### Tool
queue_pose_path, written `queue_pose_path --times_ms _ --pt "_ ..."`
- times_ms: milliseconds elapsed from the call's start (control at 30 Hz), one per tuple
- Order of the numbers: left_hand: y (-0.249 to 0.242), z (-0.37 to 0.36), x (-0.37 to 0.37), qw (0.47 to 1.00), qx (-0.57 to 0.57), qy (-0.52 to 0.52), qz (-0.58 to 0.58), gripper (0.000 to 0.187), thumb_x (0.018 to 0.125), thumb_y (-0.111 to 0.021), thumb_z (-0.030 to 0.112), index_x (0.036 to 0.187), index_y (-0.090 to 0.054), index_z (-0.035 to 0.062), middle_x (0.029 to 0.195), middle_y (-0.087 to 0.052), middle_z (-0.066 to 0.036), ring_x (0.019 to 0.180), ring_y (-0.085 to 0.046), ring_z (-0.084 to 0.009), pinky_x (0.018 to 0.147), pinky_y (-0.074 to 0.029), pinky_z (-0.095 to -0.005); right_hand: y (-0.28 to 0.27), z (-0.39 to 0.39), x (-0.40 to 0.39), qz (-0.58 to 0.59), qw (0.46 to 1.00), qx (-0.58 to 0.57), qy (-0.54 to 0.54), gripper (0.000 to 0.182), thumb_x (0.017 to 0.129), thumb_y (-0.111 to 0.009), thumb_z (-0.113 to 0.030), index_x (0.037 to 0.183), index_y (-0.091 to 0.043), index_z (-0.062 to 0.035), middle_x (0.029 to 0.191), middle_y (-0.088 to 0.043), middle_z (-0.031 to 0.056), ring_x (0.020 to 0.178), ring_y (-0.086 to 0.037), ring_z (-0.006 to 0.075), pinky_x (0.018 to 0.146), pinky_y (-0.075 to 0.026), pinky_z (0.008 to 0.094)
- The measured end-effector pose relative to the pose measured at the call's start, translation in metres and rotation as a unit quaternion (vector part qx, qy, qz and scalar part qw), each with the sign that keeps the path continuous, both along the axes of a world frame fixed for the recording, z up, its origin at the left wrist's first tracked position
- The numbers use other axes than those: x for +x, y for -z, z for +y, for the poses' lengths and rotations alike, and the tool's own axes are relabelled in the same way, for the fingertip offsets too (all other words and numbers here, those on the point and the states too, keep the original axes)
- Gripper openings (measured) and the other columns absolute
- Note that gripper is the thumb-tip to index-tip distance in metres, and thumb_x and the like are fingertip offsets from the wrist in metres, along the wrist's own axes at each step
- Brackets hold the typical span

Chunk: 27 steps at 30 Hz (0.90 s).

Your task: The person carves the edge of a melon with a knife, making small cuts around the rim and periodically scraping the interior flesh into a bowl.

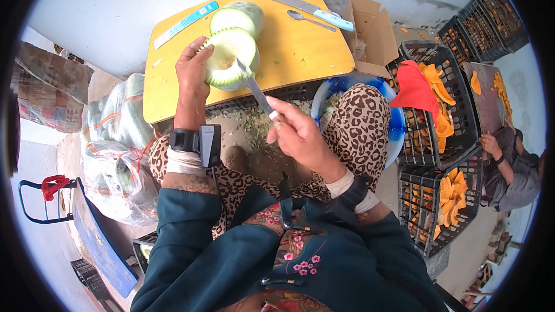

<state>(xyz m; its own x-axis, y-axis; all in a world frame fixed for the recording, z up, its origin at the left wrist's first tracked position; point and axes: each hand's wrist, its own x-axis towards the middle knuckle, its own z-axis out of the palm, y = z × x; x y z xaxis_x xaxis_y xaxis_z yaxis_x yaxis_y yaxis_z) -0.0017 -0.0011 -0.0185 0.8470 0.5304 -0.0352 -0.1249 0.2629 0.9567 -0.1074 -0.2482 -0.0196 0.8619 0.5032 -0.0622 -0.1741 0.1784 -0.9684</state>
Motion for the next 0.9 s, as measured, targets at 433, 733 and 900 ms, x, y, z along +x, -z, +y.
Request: queue_pose_path --times_ms 433,733,900 --pt "0.003 0.004 0.0 0.999 -0.036 -0.005 -0.011 0.034 0.08 -0.066 -0.004 0.113 -0.06 -0.0022 0.097 -0.061 -0.01 0.081 -0.062 -0.017 0.07 -0.053 -0.0279 0.007 -0.019 -0.007 -0.059 0.998 -0.038 0.004 0.044 0.095 -0.047 -0.004 0.139 -0.043 -0.0058 0.078 -0.06 0.0009 0.059 -0.045 0.002 0.054 -0.038 0.0178" --pt "0.003 0.005 0.0 0.999 -0.033 0.0 -0.004 0.036 0.08 -0.066 -0.003 0.115 -0.06 -0.0028 0.098 -0.06 -0.011 0.082 -0.062 -0.0174 0.07 -0.053 -0.0282 0.0 0.004 0.0 -0.113 0.99 -0.073 0.042 0.044 0.092 -0.047 0.001 0.136 -0.045 -0.0032 0.083 -0.056 0.0024 0.074 -0.057 0.0078 0.069 -0.048 0.0233" --pt "-0.001 0.003 -0.002 0.999 -0.035 0.002 -0.001 0.036 0.081 -0.066 -0.003 0.116 -0.059 -0.0025 0.099 -0.06 -0.011 0.082 -0.062 -0.0177 0.07 -0.053 -0.0285 -0.001 0.01 0.001 -0.134 0.985 -0.078 0.072 0.045 0.093 -0.046 0.001 0.138 -0.043 -0.0039 0.084 -0.056 0.0024 0.068 -0.051 0.0052 0.063 -0.044 0.0206"
